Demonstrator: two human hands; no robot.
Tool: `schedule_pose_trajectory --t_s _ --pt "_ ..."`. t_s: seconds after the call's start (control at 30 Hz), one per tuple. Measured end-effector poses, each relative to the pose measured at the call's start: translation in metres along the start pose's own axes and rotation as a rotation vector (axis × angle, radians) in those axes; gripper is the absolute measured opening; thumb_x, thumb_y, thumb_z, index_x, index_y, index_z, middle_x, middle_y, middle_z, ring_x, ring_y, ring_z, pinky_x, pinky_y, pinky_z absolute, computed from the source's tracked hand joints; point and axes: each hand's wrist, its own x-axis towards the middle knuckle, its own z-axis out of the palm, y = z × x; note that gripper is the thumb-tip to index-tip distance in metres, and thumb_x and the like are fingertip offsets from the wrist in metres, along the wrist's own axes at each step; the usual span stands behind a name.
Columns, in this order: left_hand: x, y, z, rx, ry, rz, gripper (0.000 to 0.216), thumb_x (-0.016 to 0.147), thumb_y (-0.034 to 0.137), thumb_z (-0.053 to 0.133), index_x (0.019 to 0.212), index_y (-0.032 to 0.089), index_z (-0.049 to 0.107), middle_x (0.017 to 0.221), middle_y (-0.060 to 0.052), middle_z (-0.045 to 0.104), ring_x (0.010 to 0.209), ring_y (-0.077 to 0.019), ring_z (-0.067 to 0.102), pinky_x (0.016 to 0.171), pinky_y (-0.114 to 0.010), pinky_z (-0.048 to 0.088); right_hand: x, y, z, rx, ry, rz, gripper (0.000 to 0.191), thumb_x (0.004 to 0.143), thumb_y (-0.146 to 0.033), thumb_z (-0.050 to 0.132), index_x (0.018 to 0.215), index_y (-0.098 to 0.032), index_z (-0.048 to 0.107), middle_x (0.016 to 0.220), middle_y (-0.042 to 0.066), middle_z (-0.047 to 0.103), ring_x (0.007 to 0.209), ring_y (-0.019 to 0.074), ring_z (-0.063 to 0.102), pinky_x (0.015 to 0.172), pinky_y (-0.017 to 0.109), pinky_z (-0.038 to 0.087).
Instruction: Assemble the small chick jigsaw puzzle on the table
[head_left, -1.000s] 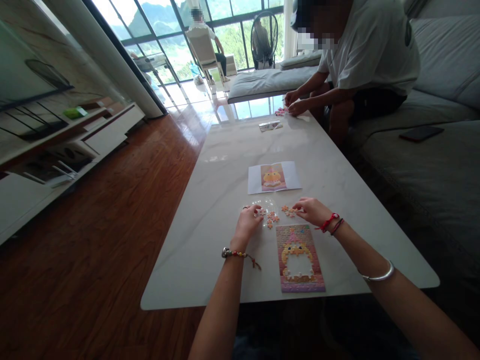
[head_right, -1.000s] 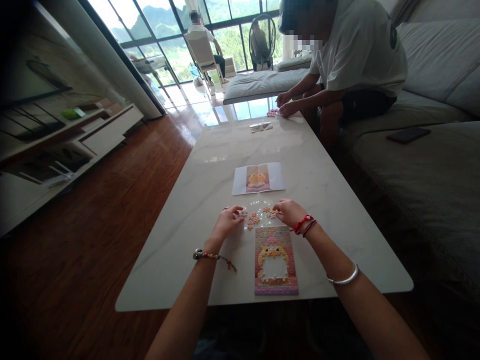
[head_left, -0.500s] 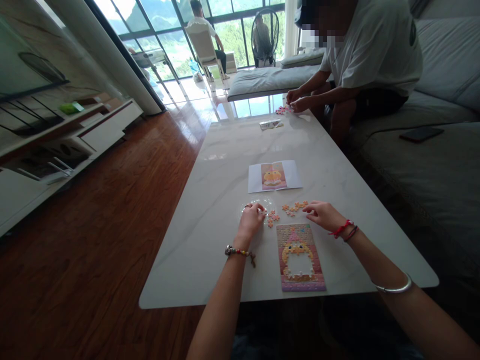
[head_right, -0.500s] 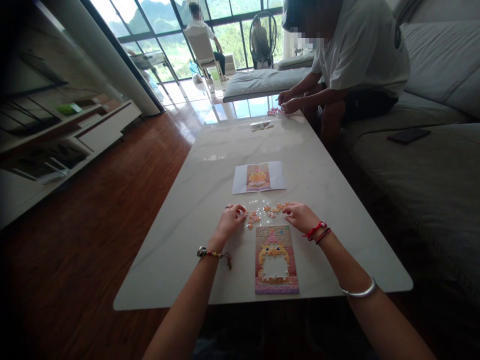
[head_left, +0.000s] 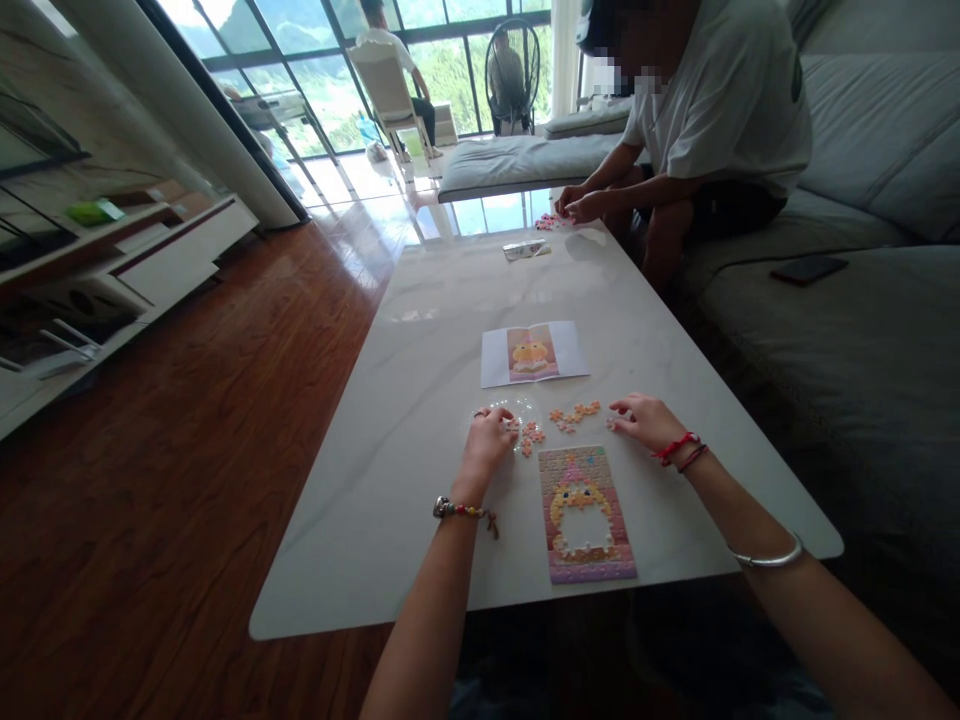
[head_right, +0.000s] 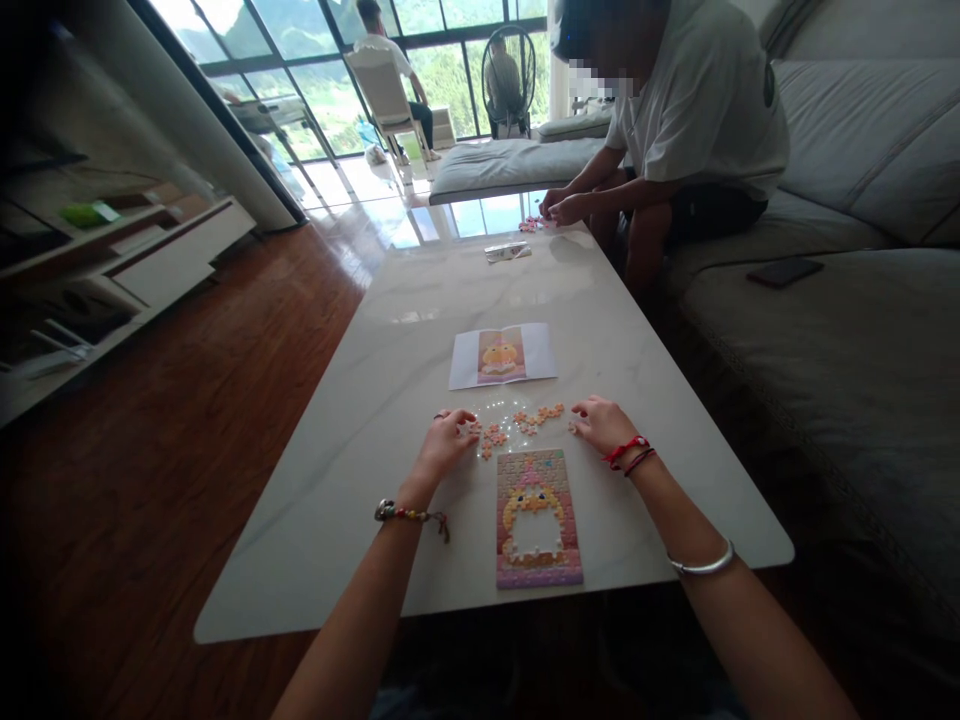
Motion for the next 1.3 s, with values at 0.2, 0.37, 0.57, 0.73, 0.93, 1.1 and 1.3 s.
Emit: schedule_pose_trajectory --t_s 0.2,0.37,0.57,0.73,0.93,1.1,1.3 --pt "-0.014 0.015 0.002 -0.067 -0.013 0.033 0.019 0.066 0.014 0.057 0.084 0.020 0.060 0.086 -0.002 0.050 0.078 -0.0118 0.052 0.077 -0.024 0.041 0.007 -0.017 0.009 -0.011 -0.063 -0.086 0.022 0.070 -0.015 0.056 0.091 -0.016 0.064 0.085 0.004 0.060 0.065 0.0097 0.055 0.067 0.020 0.043" --pt "-0.021 0.023 0.006 -0.056 -0.002 0.056 0.018 0.068 0.015 0.056 0.084 0.020 0.062 0.084 -0.003 0.050 0.077 -0.0125 0.052 0.076 -0.025 0.042 0.019 -0.032 0.018 -0.003 -0.037 -0.120 0.023 0.071 -0.017 0.057 0.093 -0.017 0.063 0.089 0.005 0.058 0.071 0.0112 0.056 0.070 0.020 0.042" --pt "-0.007 0.029 0.009 -0.060 -0.019 0.022 0.017 0.073 0.020 0.053 0.087 0.020 0.061 0.087 -0.002 0.051 0.067 -0.0078 0.053 0.066 -0.020 0.044 0.034 -0.020 0.014 -0.047 -0.009 0.018 0.018 0.072 -0.017 0.056 0.088 -0.015 0.064 0.089 0.006 0.058 0.071 0.0114 0.055 0.068 0.020 0.041" --pt "0.009 0.036 0.018 -0.002 -0.042 0.054 0.020 0.070 0.019 0.056 0.090 0.019 0.061 0.091 -0.004 0.052 0.073 -0.0102 0.054 0.069 -0.021 0.044 0.034 -0.009 0.011 -0.057 -0.037 0.022 0.010 0.067 -0.013 0.059 0.075 -0.016 0.065 0.082 0.004 0.058 0.066 0.0096 0.054 0.062 0.018 0.040" --pt "0.023 0.052 0.028 0.033 -0.086 0.107 0.020 0.069 0.020 0.058 0.088 0.019 0.062 0.087 -0.005 0.054 0.079 -0.0136 0.053 0.072 -0.024 0.042 0.034 -0.006 0.011 -0.063 -0.062 -0.014 0.005 0.066 -0.013 0.060 0.071 -0.014 0.062 0.080 0.005 0.059 0.068 0.0111 0.054 0.063 0.019 0.040" --pt "0.018 0.055 0.027 0.057 -0.079 0.109 0.021 0.070 0.021 0.057 0.091 0.018 0.061 0.088 -0.006 0.055 0.083 -0.0155 0.052 0.074 -0.026 0.042 0.029 -0.006 0.009 -0.044 -0.068 -0.055 0.008 0.071 -0.014 0.055 0.076 -0.014 0.061 0.074 0.004 0.062 0.068 0.0116 0.055 0.063 0.020 0.039" --pt "0.006 0.054 0.021 0.030 -0.018 0.112 0.020 0.073 0.024 0.056 0.091 0.018 0.060 0.087 -0.006 0.053 0.082 -0.0148 0.053 0.075 -0.026 0.042 0.033 -0.012 0.013 -0.046 -0.061 -0.105 0.010 0.068 -0.016 0.061 0.078 -0.016 0.063 0.078 0.003 0.059 0.065 0.0100 0.055 0.062 0.019 0.040"
